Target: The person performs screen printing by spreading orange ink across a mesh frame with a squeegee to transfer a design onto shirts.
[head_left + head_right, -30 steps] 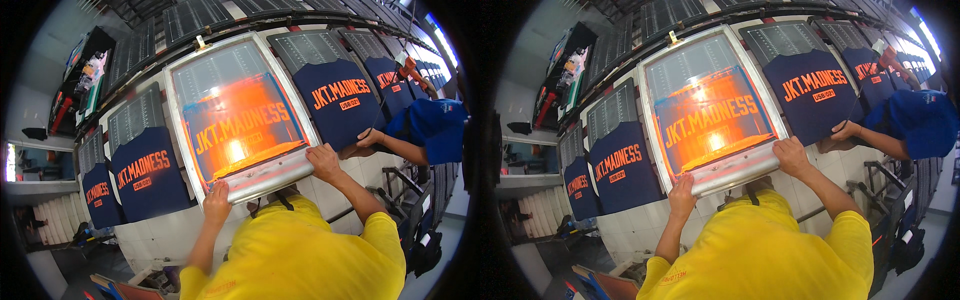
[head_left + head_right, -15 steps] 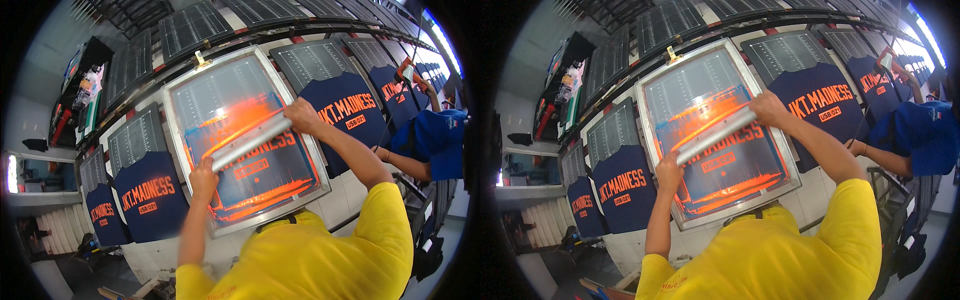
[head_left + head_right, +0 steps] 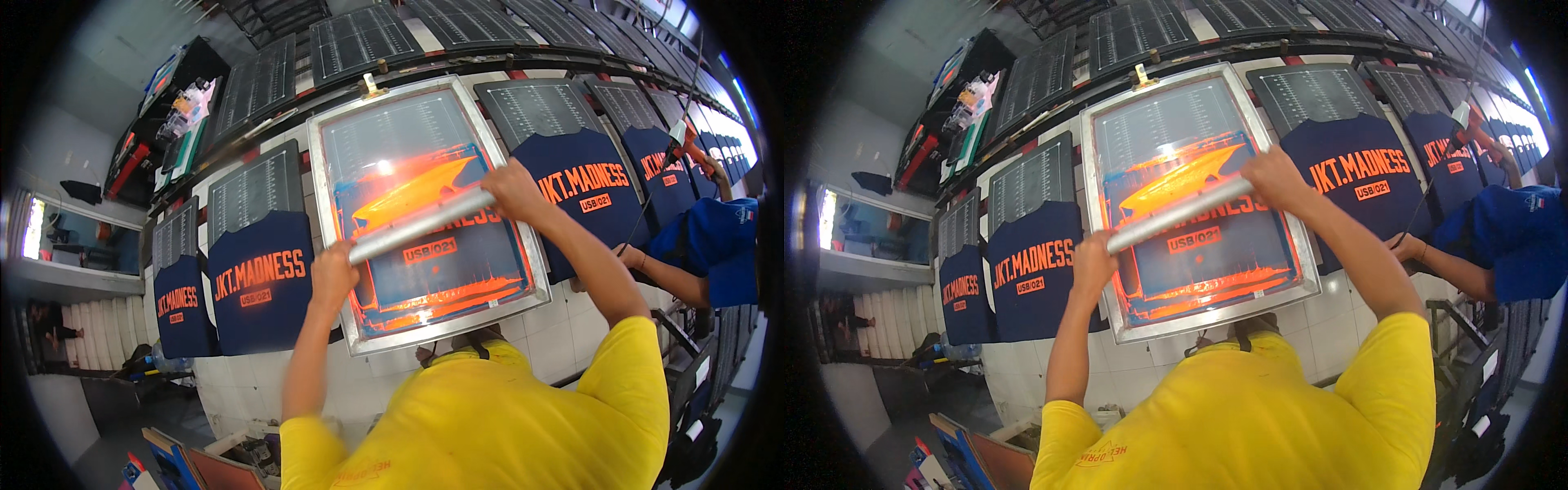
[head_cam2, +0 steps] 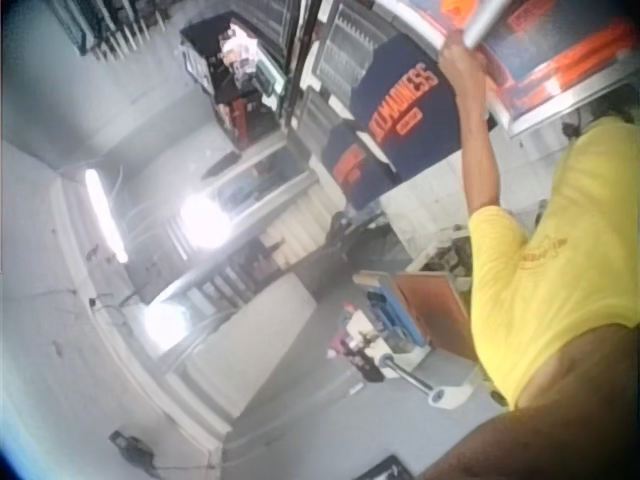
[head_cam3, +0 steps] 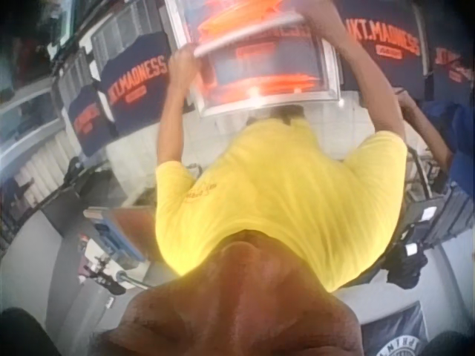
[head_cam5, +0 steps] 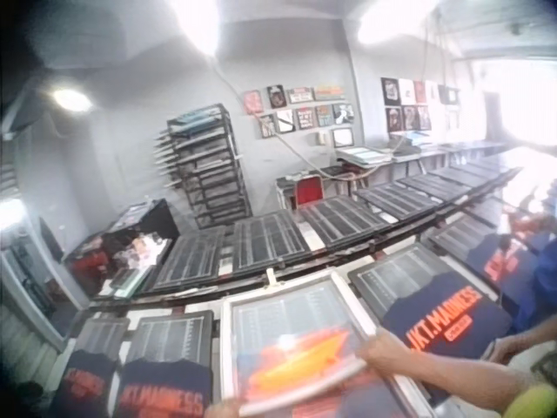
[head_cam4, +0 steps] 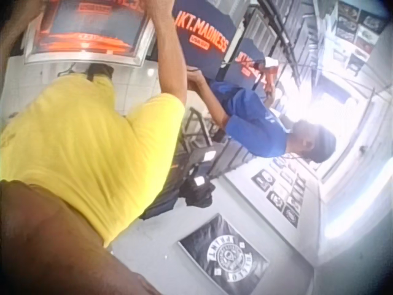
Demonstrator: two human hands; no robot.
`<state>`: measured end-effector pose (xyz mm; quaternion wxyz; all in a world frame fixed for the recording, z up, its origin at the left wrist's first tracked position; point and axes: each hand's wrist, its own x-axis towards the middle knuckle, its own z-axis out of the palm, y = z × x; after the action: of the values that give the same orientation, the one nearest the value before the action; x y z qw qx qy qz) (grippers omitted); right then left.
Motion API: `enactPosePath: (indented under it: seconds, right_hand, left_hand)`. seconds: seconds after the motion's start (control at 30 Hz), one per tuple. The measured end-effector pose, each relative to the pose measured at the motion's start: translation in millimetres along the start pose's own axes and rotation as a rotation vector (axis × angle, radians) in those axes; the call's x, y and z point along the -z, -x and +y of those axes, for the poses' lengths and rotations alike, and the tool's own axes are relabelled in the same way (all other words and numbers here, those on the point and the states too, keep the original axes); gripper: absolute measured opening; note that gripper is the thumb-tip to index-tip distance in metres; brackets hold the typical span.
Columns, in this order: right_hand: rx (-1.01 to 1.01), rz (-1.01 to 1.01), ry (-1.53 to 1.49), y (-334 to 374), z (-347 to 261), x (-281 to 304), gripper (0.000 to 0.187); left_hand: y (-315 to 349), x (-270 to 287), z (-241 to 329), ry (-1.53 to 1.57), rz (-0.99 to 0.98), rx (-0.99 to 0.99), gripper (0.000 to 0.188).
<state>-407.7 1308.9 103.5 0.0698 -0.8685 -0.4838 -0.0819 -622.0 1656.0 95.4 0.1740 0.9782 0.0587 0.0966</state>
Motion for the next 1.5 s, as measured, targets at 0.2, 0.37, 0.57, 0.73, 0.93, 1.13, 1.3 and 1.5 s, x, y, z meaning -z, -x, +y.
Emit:
enactPosePath:
  seconds: [0.2,0.37,0.57,0.73,0.93,1.13,1.3,1.5]
  right_hand:
    - [-0.050,0.005,-0.077,110,-84,2,0.033]
    - [-0.074,0.045,-0.112,146,-116,2,0.036]
    - [-0.069,0.102,-0.032,134,-105,-26,0.032]
    - [-0.086,0.020,-0.011,67,-63,-31,0.031]
    - [-0.126,0.009,0.009,-14,-10,-41,0.022]
    - [-0.192,-0.085,0.014,-47,12,-35,0.018]
    - [-0.161,-0.066,-0.027,-39,4,-19,0.019]
    - [-0.080,0.081,-0.042,52,-43,-8,0.027]
  left_hand:
    - [105,7,31,0.040,-0.030,-0.025,0.037]
    - [148,-18,25,0.056,-0.027,-0.105,0.045]
    - [118,-34,2,0.040,0.043,-0.203,0.047]
    - [40,-36,-30,0.022,0.024,-0.227,0.048]
    - [-57,-34,-55,-0.001,0.005,-0.202,0.037]
    - [-93,-30,-61,-0.008,-0.009,-0.206,0.030]
    - [-81,-11,-50,-0.052,-0.052,-0.141,0.033]
    - [13,0,-13,-0.003,-0.061,-0.114,0.039]
